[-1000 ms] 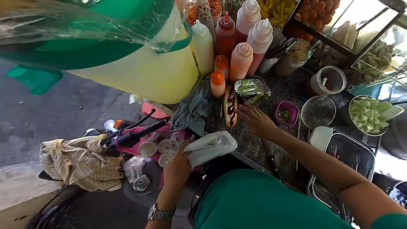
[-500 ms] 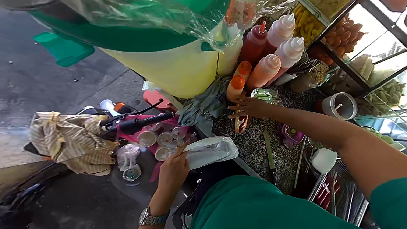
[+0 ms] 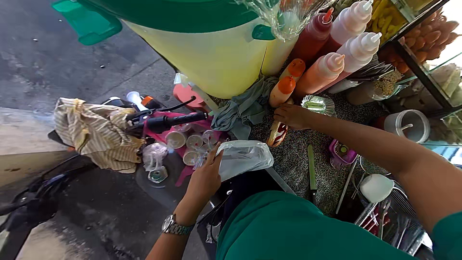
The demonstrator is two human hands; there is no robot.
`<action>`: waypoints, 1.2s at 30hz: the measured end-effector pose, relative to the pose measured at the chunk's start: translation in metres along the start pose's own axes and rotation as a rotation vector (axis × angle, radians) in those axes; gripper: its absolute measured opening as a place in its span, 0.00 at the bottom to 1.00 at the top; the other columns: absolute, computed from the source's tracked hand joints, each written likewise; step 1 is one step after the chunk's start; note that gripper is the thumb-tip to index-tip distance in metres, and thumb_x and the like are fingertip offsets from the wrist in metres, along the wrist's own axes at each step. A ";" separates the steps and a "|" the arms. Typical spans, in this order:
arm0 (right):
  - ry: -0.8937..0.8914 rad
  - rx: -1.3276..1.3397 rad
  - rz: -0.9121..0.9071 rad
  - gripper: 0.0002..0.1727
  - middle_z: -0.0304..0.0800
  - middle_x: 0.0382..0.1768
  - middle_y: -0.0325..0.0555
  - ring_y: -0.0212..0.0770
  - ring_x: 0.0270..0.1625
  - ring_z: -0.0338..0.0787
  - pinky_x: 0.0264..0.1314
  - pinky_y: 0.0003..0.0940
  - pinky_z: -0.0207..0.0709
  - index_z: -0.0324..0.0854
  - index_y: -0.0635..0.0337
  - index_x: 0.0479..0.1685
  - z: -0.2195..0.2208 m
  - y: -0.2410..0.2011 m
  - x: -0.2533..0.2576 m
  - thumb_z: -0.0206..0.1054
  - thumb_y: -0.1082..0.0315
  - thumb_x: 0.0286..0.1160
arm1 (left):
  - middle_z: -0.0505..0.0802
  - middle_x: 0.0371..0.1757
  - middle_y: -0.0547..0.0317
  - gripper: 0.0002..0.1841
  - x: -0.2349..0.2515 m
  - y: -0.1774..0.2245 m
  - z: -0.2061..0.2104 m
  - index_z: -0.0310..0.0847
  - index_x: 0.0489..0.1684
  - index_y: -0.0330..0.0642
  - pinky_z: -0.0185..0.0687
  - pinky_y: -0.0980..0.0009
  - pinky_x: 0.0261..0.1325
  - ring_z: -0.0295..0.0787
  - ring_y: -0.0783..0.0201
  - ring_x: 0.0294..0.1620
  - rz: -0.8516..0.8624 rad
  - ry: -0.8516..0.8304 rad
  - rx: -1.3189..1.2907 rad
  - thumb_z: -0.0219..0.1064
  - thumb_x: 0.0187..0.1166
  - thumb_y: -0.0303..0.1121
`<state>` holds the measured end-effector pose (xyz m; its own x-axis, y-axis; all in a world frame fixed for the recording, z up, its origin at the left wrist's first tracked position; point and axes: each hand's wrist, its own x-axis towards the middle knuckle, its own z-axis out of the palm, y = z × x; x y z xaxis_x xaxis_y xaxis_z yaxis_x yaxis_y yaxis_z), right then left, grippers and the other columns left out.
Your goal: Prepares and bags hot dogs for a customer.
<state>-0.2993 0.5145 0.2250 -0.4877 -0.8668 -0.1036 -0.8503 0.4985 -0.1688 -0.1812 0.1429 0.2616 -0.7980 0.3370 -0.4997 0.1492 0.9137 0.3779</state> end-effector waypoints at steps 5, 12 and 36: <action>0.131 0.261 0.190 0.30 0.86 0.64 0.67 0.65 0.67 0.86 0.70 0.57 0.78 0.80 0.72 0.63 -0.044 -0.022 -0.001 0.81 0.71 0.57 | 0.56 0.94 0.42 0.44 0.003 -0.009 -0.011 0.57 0.90 0.36 0.83 0.37 0.58 0.88 0.31 0.60 -0.041 -0.067 -0.045 0.68 0.65 0.13; 0.529 0.469 0.366 0.35 0.93 0.51 0.54 0.43 0.53 0.93 0.55 0.40 0.86 0.80 0.69 0.63 -0.139 -0.103 0.003 0.84 0.64 0.50 | 0.63 0.88 0.31 0.46 0.039 0.023 -0.003 0.56 0.90 0.34 0.75 0.36 0.71 0.78 0.31 0.74 0.237 -0.107 -0.293 0.74 0.64 0.21; 0.272 0.762 0.948 0.36 0.89 0.49 0.68 0.62 0.51 0.92 0.54 0.60 0.83 0.74 0.75 0.66 -0.038 -0.130 -0.001 0.82 0.58 0.67 | 0.79 0.76 0.68 0.23 0.095 0.027 -0.008 0.57 0.80 0.58 0.89 0.69 0.50 0.90 0.70 0.52 0.286 -0.087 -1.293 0.45 0.84 0.37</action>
<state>-0.1954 0.4503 0.2844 -0.9480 -0.0917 -0.3048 0.1462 0.7252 -0.6728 -0.2573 0.1978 0.2307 -0.7849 0.5375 -0.3083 -0.3936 -0.0483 0.9180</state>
